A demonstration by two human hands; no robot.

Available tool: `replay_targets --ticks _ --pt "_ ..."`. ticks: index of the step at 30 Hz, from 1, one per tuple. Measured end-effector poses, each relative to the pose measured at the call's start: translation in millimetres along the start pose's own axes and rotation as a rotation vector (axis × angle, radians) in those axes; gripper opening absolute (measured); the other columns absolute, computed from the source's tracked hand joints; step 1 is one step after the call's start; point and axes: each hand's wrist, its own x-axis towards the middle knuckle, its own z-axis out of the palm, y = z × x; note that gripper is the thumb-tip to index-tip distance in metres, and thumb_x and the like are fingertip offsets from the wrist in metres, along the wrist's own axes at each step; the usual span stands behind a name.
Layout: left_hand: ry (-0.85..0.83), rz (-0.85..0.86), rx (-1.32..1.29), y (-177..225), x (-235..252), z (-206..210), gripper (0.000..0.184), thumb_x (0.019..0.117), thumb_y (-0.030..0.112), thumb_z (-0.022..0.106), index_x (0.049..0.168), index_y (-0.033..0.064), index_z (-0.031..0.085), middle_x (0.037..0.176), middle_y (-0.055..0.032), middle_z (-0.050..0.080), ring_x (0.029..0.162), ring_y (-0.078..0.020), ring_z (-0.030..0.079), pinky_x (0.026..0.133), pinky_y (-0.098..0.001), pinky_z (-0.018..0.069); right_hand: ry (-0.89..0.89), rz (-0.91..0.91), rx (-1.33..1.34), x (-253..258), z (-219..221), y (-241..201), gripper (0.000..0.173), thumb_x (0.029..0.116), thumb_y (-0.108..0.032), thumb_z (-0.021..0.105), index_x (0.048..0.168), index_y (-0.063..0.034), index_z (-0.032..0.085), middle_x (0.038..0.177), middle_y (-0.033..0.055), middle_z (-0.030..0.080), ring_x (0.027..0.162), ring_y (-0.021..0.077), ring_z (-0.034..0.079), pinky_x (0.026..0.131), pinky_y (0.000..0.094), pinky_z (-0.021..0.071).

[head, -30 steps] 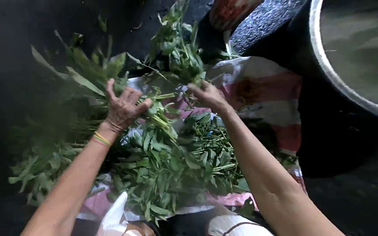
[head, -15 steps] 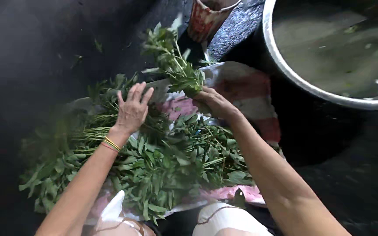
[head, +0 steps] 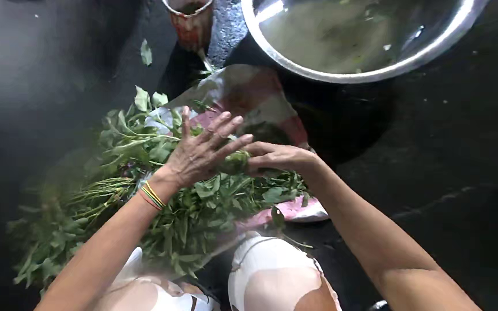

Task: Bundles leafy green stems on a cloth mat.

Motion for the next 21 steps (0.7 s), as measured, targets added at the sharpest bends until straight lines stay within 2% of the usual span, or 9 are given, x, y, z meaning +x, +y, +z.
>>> replay_targets --ticks 2,3,5,6,9,11,15,18,21 --pt "-0.076 -0.074 -0.048 8 3 7 0.076 0.0757 0.020 0.084 0.147 0.0202 0.057 0.133 -0.0078 0.067 0.128 -0.0352 0.060 0.107 -0.0828 0.0234 -0.017 0.000 -0.106 -14 4 4 0.016 0.0854 -0.009 0.054 0.096 -0.0083 0.066 0.068 -0.0056 0.061 0.058 0.0006 0.055 0.056 0.0185 0.0469" --pt "-0.107 -0.106 -0.065 14 4 11 0.072 0.0724 0.015 0.085 0.140 0.0177 0.062 0.106 -0.0063 0.075 0.098 -0.0315 0.072 0.095 -0.0739 0.0423 -0.013 -0.015 -0.196 -19 4 9 0.018 0.0844 -0.009 0.056 0.098 -0.0056 0.067 0.068 -0.0039 0.060 0.058 0.0018 0.055 0.055 0.0207 0.0472" --pt "-0.223 -0.171 -0.137 27 6 18 0.065 0.0728 0.011 0.083 0.134 0.0143 0.063 0.074 -0.0070 0.070 0.060 -0.0300 0.067 0.057 -0.0538 0.0528 0.021 -0.030 -0.411 -27 -1 23 0.022 0.0831 -0.014 0.062 0.101 -0.0057 0.071 0.074 0.0010 0.066 0.064 0.0081 0.061 0.059 0.0314 0.0520" --pt "-0.330 -0.246 -0.183 37 9 17 0.068 0.0740 0.011 0.083 0.138 0.0145 0.060 0.071 -0.0095 0.068 0.057 -0.0334 0.065 0.053 -0.0534 0.0517 0.041 0.001 -0.489 -33 -7 29 0.024 0.0843 -0.017 0.067 0.106 -0.0068 0.072 0.082 0.0046 0.069 0.072 0.0144 0.065 0.066 0.0406 0.0542" --pt "-0.626 -0.495 -0.262 58 22 14 0.065 0.0820 0.011 0.080 0.142 0.0188 0.055 0.079 -0.0177 0.069 0.073 -0.0431 0.068 0.064 -0.0614 0.0517 0.260 0.134 -0.582 -59 -29 62 0.055 0.0829 -0.041 0.083 0.128 -0.0137 0.069 0.116 0.0151 0.071 0.108 0.0340 0.067 0.094 0.0633 0.0504" --pt "-0.672 -0.666 -0.380 62 25 18 0.065 0.0853 0.011 0.077 0.145 0.0195 0.052 0.085 -0.0207 0.070 0.080 -0.0452 0.068 0.069 -0.0647 0.0520 0.515 0.156 -0.379 -80 -38 93 0.069 0.0811 -0.036 0.085 0.139 -0.0091 0.060 0.139 0.0195 0.058 0.125 0.0370 0.057 0.105 0.0606 0.0454" --pt "-0.603 -0.901 -0.877 64 14 45 0.090 0.0840 0.017 0.084 0.155 0.0204 0.028 0.110 -0.0210 0.069 0.096 -0.0356 0.071 0.084 -0.0578 0.0576 0.946 0.161 0.378 -97 -3 126 0.057 0.1016 -0.031 0.063 0.152 -0.0190 0.039 0.135 0.0121 0.058 0.104 0.0327 0.069 0.074 0.0544 0.0611" --pt "-0.710 -0.880 -0.692 83 17 68 0.094 0.0841 0.016 0.080 0.158 0.0202 0.022 0.120 -0.0256 0.065 0.096 -0.0447 0.069 0.082 -0.0655 0.0538 0.832 0.197 0.728 -82 37 136 0.052 0.1050 -0.035 0.054 0.153 -0.0243 0.036 0.129 0.0127 0.062 0.093 0.0336 0.071 0.064 0.0488 0.0621" --pt "-0.731 -0.753 -0.518 101 24 71 0.078 0.0902 0.017 0.074 0.155 0.0162 0.030 0.135 -0.0228 0.057 0.091 -0.0429 0.069 0.078 -0.0628 0.0547 0.696 0.179 0.911 -63 65 137 0.056 0.1062 -0.028 0.053 0.157 -0.0214 0.031 0.125 0.0147 0.064 0.090 0.0307 0.071 0.067 0.0451 0.0619"
